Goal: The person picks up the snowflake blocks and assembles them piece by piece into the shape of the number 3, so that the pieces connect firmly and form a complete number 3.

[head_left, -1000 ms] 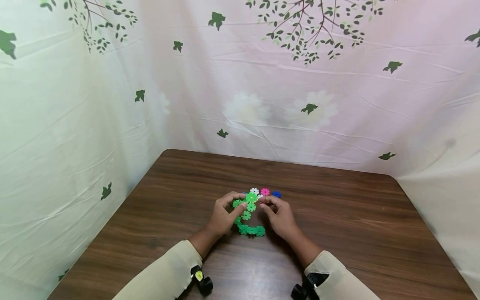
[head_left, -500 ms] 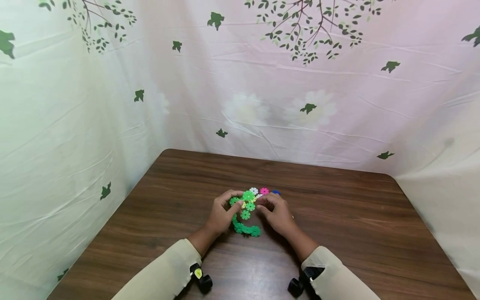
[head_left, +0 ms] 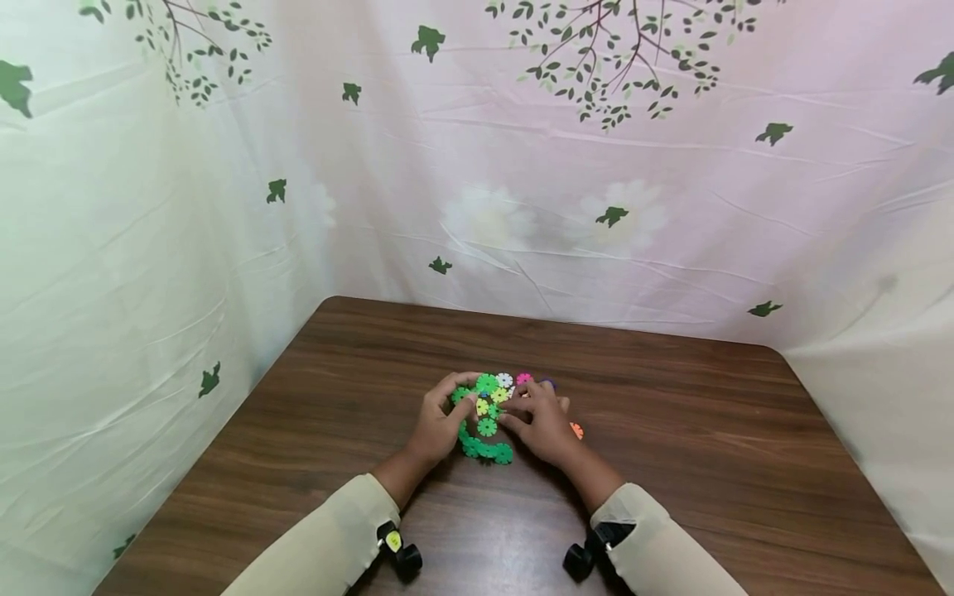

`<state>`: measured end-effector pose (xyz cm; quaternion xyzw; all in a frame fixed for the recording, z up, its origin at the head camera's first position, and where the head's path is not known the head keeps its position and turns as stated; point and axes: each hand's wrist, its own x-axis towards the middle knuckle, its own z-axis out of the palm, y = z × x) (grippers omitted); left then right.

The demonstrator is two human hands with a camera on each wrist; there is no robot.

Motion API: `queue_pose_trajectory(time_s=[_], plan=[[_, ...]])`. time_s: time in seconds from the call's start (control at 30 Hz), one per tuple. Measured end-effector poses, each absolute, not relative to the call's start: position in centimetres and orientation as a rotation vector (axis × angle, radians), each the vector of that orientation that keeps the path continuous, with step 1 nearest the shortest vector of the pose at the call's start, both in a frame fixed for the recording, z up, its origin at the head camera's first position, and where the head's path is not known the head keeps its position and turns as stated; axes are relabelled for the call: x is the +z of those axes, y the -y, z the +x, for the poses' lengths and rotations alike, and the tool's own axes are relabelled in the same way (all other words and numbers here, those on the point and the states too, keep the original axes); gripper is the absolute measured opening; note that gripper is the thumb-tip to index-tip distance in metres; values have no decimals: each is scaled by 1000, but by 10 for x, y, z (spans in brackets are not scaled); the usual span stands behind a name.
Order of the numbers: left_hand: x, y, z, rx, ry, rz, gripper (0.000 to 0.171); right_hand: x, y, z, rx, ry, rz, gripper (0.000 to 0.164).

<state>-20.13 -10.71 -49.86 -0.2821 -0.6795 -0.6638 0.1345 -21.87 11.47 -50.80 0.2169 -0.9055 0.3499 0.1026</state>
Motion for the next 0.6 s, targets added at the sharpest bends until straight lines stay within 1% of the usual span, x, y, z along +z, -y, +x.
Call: queue_pose_trajectory(time_s=[0.2, 0.33, 0.43, 0.6], plan=[[-500, 107, -201, -1913, 1973, -818, 32, -510, -117, -216, 977, 2685, 675, 10], [-501, 107, -202, -1908, 1980, -820, 32, -509, -118, -214, 952, 2661, 642, 3], [-502, 107, -202, -1901, 1987, -821, 32, -509, -118, -213, 933, 2654, 606, 5], [-502, 108, -201, -1880, 1992, -835, 33, -509, -118, -212, 870, 2654, 577, 22]])
